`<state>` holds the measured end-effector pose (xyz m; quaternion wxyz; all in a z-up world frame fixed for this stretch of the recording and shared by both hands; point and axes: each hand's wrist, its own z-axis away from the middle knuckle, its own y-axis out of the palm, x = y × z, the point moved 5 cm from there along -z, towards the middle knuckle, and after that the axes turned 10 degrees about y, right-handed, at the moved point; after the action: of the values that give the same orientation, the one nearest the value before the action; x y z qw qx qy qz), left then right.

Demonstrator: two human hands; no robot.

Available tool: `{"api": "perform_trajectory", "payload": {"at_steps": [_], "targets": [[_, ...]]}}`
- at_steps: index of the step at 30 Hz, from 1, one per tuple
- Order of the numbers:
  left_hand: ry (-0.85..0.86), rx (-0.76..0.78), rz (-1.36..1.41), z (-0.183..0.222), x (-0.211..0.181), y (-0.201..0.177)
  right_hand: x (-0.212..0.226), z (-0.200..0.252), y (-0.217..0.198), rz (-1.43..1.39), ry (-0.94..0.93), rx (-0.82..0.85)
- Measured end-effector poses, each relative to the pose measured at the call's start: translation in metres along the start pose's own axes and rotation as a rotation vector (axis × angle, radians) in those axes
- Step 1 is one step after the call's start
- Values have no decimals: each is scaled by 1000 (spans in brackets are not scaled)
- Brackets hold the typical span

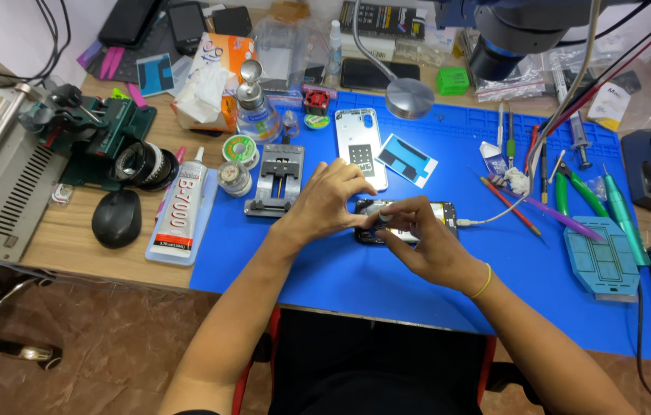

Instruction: The person uses a small screwdriver to remove screws from a disassembled smartphone lying on a blue mat. They carefully unscrew multiple fasteners from the phone's internal frame and place them onto a nearby white smartphone casing. The workspace is cluttered with various repair tools and electronic components.

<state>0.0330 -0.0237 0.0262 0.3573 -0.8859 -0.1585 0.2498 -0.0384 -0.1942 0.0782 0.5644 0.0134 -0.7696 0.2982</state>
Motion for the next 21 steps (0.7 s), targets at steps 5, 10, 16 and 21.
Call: {"api": "perform_trajectory", "payload": {"at_steps": [5, 10, 16, 21], "targets": [[-10, 32, -21, 0, 1, -1, -2, 2, -3, -4, -71, -86], [-29, 59, -17, -3, -1, -5, -1, -6, -22, -191, -61, -170], [-156, -27, -179, -2, 20, -14, -6, -25, -73, 321, 106, -310], [-226, -115, -498, 8, 38, -13, -44, -23, -86, 340, 116, -390]]}}
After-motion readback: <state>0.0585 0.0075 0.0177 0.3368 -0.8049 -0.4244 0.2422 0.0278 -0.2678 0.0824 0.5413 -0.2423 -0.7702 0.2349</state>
